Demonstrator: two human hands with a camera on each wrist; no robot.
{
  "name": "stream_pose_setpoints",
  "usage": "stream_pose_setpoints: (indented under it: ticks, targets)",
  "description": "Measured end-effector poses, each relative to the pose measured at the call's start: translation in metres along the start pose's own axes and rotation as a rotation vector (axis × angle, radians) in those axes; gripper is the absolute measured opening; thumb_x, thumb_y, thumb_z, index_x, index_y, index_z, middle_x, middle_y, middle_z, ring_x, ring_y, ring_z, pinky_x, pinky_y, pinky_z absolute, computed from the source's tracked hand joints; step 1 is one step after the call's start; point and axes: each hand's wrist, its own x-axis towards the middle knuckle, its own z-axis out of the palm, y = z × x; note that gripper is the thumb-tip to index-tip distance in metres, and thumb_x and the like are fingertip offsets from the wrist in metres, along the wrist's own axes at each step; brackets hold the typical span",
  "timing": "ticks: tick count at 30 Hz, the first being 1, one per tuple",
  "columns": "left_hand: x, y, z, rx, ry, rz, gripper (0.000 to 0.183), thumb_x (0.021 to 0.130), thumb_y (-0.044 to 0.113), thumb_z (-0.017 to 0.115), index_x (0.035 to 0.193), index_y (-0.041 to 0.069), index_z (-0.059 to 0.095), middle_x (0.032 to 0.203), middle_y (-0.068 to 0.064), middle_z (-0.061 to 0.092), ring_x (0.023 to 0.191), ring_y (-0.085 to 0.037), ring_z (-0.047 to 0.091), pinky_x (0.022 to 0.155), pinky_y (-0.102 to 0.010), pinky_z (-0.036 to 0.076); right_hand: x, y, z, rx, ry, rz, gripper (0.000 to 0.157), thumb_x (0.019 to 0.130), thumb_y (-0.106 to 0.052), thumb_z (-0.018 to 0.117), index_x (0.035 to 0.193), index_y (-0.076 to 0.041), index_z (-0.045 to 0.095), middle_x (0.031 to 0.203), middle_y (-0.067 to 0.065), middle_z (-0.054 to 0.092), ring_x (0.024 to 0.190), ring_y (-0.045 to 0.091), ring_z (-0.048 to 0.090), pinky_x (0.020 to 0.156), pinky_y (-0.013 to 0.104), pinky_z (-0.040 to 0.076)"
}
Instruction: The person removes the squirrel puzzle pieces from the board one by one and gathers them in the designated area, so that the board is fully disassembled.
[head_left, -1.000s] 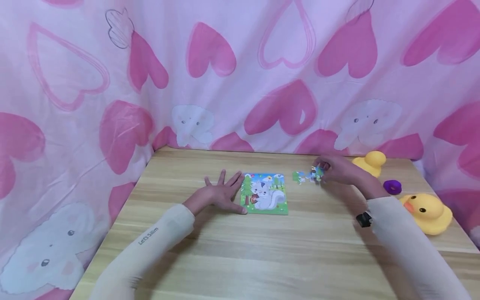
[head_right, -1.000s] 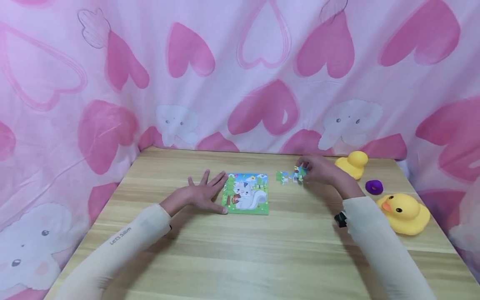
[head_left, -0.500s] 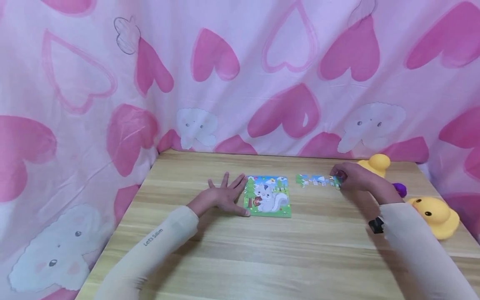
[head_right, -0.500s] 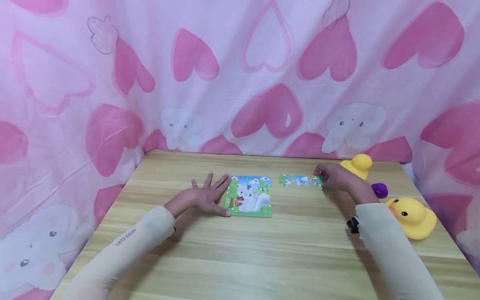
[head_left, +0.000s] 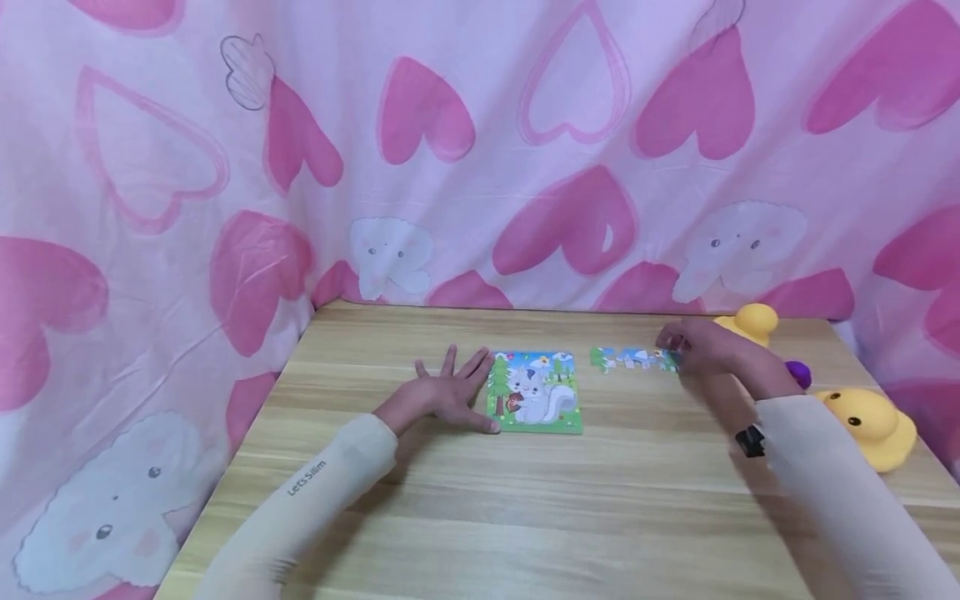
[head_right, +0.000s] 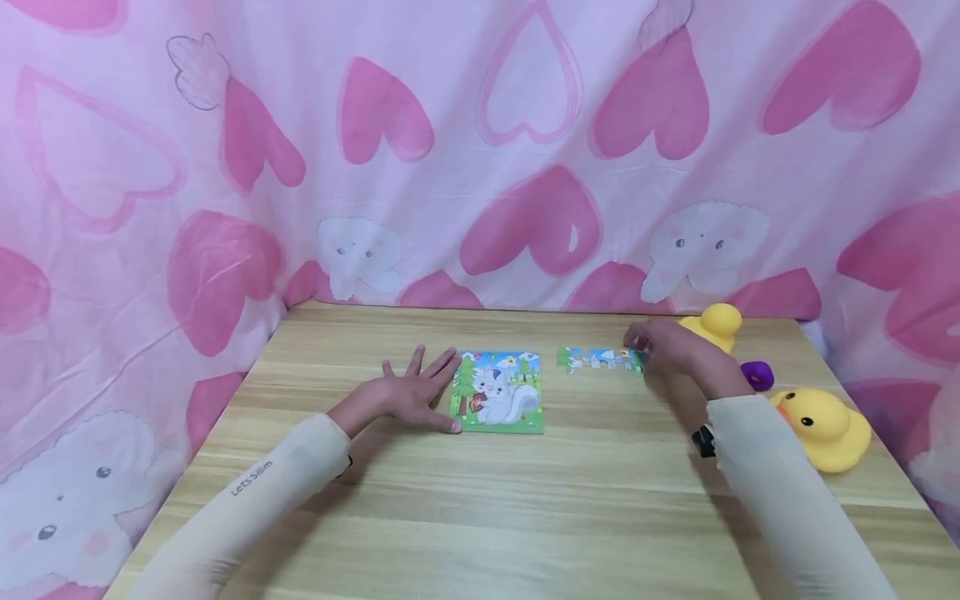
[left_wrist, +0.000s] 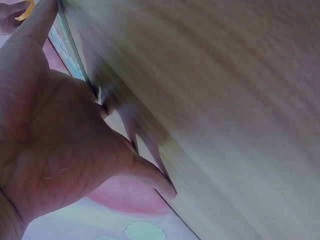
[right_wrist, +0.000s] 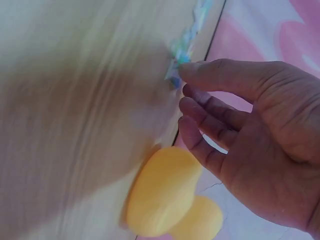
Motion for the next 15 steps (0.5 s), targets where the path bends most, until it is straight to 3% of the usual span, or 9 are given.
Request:
stream_pose_setpoints:
  ticks: [4,7,12,15]
  targets:
    - [0.000,0.000,0.000,-0.002,-0.003,-0.010,0.127,0.082,0.086,0.064,0.169,0.034,-0.013,0.177,0.013,-0.025,0.160,-0.044,-0.030,0.110,-0.091,-0.013,0.006,-0.014,-0.001,0.017,0.051,-0.017,0.037,0.100,-0.006,0.066,0.136,-0.002,0.066,0.128,0.021,0.071,0.118,0.041,0.067,0.098,0.059,0.059]
    - [-0.001,-0.001,0.000,-0.001,-0.004,-0.010,0.128,0.083,0.085,0.065,0.169,0.033,-0.013,0.177,0.012,-0.025,0.160,-0.044,-0.029,0.110,-0.091,-0.013,0.012,-0.026,0.000,0.008,0.108,-0.062,0.040,0.102,-0.017,0.068,0.139,-0.003,0.064,0.131,0.022,0.069,0.119,0.040,0.066,0.099,0.059,0.058]
    - [-0.002,0.001,-0.002,0.022,-0.001,0.001,0.127,0.084,0.084,0.064,0.170,0.032,-0.013,0.177,0.011,-0.024,0.161,-0.045,-0.027,0.111,-0.091,-0.011,0.020,-0.042,0.002,-0.017,0.190,-0.144,0.047,0.095,-0.015,0.078,0.137,0.000,0.066,0.126,0.021,0.072,0.116,0.038,0.067,0.100,0.058,0.058]
    - [-0.004,0.003,-0.003,0.037,0.001,0.009,0.126,0.085,0.084,0.063,0.170,0.031,-0.012,0.178,0.010,-0.023,0.161,-0.047,-0.026,0.111,-0.092,-0.009,0.024,-0.053,0.006,-0.009,0.194,-0.158,0.047,0.092,-0.013,0.081,0.134,0.003,0.067,0.123,0.021,0.073,0.114,0.037,0.068,0.100,0.057,0.058]
